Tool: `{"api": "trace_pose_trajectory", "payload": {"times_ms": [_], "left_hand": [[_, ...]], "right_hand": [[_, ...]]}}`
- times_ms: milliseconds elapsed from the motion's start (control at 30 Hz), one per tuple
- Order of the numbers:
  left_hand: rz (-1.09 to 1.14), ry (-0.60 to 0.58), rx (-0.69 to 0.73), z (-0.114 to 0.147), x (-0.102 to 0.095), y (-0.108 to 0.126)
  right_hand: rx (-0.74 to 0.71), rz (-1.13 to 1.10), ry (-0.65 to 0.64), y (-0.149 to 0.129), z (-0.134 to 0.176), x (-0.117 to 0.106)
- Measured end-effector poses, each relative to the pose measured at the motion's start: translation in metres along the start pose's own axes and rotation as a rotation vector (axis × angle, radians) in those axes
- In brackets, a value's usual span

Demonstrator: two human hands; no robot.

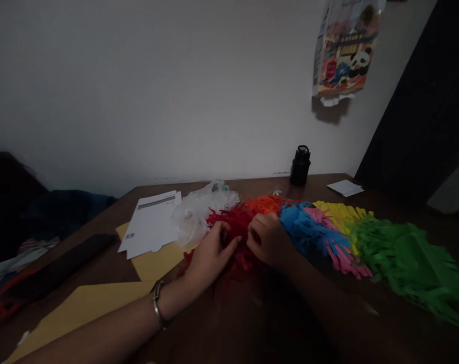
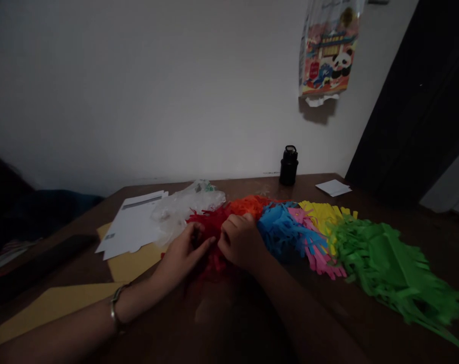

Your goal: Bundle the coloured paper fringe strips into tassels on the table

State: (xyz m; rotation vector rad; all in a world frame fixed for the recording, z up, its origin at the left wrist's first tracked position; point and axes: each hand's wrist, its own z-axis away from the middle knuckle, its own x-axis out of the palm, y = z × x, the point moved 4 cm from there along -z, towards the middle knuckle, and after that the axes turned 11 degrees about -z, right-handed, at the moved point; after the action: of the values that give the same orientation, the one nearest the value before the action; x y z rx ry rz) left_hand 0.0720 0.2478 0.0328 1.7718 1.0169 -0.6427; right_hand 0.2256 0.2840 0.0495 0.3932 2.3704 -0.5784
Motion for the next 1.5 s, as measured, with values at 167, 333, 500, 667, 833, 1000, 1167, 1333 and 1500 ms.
{"api": "trace_pose_trajectory", "payload": {"times_ms": [167, 333, 500, 667, 833, 1000, 1167, 1333, 1500], "left_hand": [[-0.093, -0.007, 0.070, -0.009, 0.002, -0.002], [-0.163, -0.039, 0.128, -0.005, 0.003, 0.002], [-0.261, -0.071, 0.213, -0.001, 0.006, 0.006], [-0.372, -0.123, 0.323, 0.006, 0.009, 0.010], [-0.435, -0.162, 0.358, 0.009, 0.012, 0.002], [-0.402, -0.159, 0.310, 0.005, 0.002, -0.008], [-0.312, -0.150, 0.259, 0.002, -0.018, -0.017], [-0.217, -0.164, 0.252, -0.006, -0.044, -0.029], [-0.166, -0.163, 0.270, -0.012, -0.069, -0.028]], "right_hand": [[0.096, 0.052, 0.088, 0.002, -0.001, -0.007], [-0.004, -0.062, 0.035, -0.010, 0.000, -0.005], [-0.008, 0.021, -0.097, -0.015, 0.003, 0.008], [0.049, 0.101, -0.111, -0.003, 0.004, 0.015], [0.232, -0.121, 0.261, 0.023, 0.004, -0.006], [0.405, -0.224, 0.540, 0.051, 0.006, -0.030], [0.589, -0.315, 0.788, 0.092, 0.019, -0.045], [0.713, -0.380, 0.917, 0.131, 0.032, -0.049], [0.701, -0.440, 0.896, 0.138, 0.033, -0.051]]}}
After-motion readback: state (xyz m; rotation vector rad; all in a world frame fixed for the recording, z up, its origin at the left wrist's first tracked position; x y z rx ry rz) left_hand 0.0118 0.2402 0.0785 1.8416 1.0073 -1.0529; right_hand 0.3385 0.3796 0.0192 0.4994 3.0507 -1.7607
